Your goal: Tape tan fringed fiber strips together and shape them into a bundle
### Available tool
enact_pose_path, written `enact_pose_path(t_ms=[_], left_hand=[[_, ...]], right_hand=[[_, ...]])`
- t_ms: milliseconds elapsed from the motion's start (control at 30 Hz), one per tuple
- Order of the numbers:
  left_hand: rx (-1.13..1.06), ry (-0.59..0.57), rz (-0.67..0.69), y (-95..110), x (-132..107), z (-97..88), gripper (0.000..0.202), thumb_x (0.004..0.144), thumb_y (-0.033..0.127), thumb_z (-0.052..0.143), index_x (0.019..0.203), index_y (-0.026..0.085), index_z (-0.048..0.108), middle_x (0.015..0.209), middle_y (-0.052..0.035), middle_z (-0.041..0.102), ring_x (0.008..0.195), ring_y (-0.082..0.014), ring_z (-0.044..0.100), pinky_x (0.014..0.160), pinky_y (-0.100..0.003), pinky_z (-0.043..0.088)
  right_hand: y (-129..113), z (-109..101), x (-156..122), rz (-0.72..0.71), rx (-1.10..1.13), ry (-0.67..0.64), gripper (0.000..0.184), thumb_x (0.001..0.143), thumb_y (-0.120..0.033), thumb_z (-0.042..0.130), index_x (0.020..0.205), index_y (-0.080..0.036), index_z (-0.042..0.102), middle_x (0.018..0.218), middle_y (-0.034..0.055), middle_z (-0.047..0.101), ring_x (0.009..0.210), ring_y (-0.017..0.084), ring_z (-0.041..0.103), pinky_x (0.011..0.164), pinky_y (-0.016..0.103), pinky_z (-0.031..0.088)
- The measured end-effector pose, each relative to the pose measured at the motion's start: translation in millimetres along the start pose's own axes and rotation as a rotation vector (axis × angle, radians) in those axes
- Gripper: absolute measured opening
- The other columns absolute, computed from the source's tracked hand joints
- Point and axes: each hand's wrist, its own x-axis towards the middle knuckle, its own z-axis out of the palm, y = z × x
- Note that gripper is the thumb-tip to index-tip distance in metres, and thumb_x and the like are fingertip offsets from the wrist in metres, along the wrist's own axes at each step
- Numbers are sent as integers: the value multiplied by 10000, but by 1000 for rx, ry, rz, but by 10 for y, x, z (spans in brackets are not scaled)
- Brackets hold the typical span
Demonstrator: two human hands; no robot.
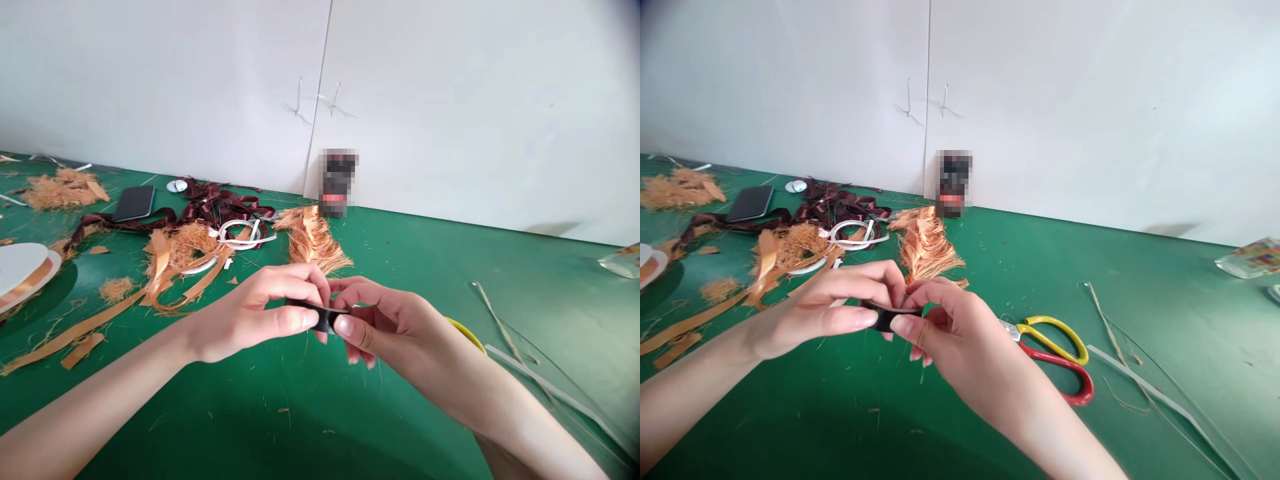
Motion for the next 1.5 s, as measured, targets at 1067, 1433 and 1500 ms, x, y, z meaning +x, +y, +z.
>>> enact_pose_path(t_ms=[1067, 1433, 1500], left_hand=[[86, -58, -134, -16, -34, 178, 291, 932, 230, 351, 855, 136, 615, 950, -44, 503, 770, -134, 549, 725, -258, 478], [105, -45, -146, -11, -14, 247, 327, 911, 189, 304, 864, 130, 623, 918, -48, 485, 746, -138, 538, 724, -272, 481], [97, -14, -180, -20, 3, 247, 328, 883, 129, 297, 848, 135, 622, 923, -45, 503, 731, -130, 539, 706, -261, 480]], right_hand=[[-80, -72, 10, 175, -137, -110, 132, 781, -267, 577, 693, -185, 631, 692, 0, 653, 501, 73, 465, 472, 206, 345], [-63, -95, 23, 223, -236, -115, 139, 787, -274, 564, 709, -184, 637, 643, -17, 594, 511, 78, 468, 478, 212, 335], [-50, -127, 42, 212, -231, -120, 147, 797, -288, 559, 723, -182, 630, 661, -9, 601, 526, 84, 472, 496, 221, 343]])
